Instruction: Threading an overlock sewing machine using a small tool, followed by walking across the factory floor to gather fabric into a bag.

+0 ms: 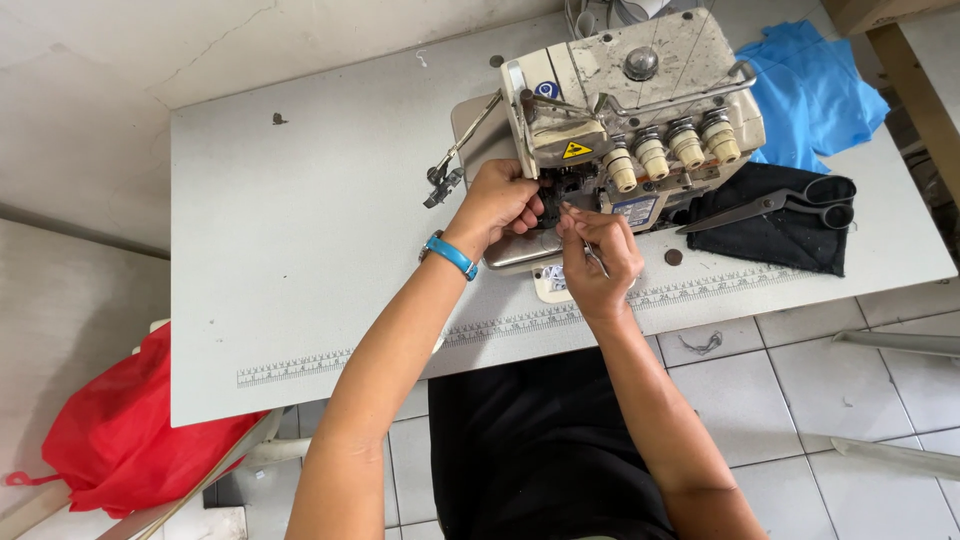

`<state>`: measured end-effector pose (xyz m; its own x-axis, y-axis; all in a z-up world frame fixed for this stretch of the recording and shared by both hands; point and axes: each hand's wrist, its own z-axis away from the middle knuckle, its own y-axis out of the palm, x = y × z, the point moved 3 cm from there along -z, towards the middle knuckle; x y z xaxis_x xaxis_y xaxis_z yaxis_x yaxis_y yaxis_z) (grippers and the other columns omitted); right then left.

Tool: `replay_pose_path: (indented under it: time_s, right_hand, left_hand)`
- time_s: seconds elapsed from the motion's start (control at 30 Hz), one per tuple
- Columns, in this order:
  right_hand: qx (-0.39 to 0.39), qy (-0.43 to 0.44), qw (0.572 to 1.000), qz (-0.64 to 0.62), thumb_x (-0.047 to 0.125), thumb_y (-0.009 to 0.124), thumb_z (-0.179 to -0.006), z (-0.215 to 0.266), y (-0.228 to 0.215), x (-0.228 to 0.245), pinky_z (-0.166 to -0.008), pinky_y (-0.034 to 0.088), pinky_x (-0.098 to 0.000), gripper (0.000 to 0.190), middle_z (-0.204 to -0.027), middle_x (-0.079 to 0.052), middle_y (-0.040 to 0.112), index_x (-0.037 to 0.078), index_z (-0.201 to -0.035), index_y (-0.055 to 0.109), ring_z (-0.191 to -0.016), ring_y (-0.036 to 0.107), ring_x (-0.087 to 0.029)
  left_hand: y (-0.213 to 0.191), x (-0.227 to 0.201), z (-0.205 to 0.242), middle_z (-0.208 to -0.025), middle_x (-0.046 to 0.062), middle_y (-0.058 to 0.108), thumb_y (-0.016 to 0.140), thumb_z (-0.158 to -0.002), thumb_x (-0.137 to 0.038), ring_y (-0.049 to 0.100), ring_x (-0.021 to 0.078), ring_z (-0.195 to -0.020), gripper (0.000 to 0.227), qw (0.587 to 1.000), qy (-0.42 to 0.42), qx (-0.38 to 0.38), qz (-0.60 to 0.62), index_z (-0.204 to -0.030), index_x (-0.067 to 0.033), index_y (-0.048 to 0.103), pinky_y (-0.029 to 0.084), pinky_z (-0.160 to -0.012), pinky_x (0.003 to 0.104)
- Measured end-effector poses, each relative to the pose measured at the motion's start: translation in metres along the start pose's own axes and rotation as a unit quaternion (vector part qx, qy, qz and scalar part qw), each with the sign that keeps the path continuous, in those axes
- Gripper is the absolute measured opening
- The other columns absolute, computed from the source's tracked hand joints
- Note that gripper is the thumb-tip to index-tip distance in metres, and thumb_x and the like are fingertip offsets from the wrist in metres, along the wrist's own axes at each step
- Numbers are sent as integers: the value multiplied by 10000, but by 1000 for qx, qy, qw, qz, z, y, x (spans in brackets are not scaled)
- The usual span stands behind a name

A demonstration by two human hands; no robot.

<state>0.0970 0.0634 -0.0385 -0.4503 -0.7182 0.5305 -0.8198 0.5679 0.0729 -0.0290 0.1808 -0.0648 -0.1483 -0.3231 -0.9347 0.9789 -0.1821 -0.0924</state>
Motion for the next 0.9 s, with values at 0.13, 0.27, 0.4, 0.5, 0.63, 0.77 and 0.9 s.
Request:
replay_pose_path:
  time_s: [0.13, 0.27, 0.4, 0.5, 0.63, 0.77, 0.9]
  right_hand:
    - [6, -2, 1000, 3, -152, 800, -878, -2, 0, 1, -651, 633, -393, 258, -795, -168, 702, -39, -739, 615, -771, 772, -381]
    - [4, 2, 1000, 7, -143, 808, -878, -2, 1, 0, -639, 632, -383, 265, -783, -170, 699, -38, -733, 612, -757, 769, -374]
    - [-1, 9, 1000, 5, -148, 805, -881, -4, 2, 4, -639, 630, -375, 255, -784, -165, 695, -39, -742, 621, -760, 768, -359]
    - [-1, 4, 1000, 11, -148, 817, -872, 0, 0, -2, -634, 630, -375, 271, -782, -169, 699, -36, -732, 613, -753, 769, -364]
    - [-7, 7, 1000, 7, -155, 816, -870, 3, -1, -3, -640, 630, -386, 270, -775, -171, 692, -42, -729, 615, -753, 768, -373]
    - [-5, 6, 1000, 13, -154, 808, -878, 2, -1, 0, -642, 628, -381, 271, -779, -170, 693, -44, -730, 611, -754, 767, -368]
    - [-3, 5, 1000, 23, -143, 818, -874, 4, 0, -5, -635, 625, -375, 279, -787, -160, 700, -31, -727, 609, -749, 765, -359]
  left_hand:
    - [0, -5, 5, -609, 181, 685, 567, -845, -50, 669, 214, -407, 195, 1000, -2, 0, -2, -927, 88, 679, 574, -326, 299]
    - [0, -1, 2, -601, 185, 677, 562, -833, -35, 667, 218, -406, 211, 1000, 2, -3, 0, -941, 102, 681, 576, -325, 301]
    - [-1, -2, 2, -602, 192, 673, 552, -824, -20, 663, 221, -403, 233, 1000, 6, -3, 4, -963, 119, 677, 573, -320, 300]
    - [-1, -1, 2, -607, 191, 676, 549, -827, -20, 668, 223, -406, 246, 1000, 0, 1, 5, -984, 123, 674, 578, -325, 307]
    - [-1, -1, 3, -610, 194, 678, 548, -830, -19, 667, 223, -404, 247, 1000, 0, 1, 5, -984, 130, 670, 575, -321, 306]
    - [-1, -1, 2, -614, 199, 679, 549, -833, -22, 667, 225, -404, 241, 1000, 2, 3, 7, -980, 127, 668, 575, -318, 308]
    - [0, 0, 1, -618, 207, 679, 557, -836, -22, 671, 233, -410, 234, 1000, 2, 4, 5, -978, 128, 666, 577, -321, 314]
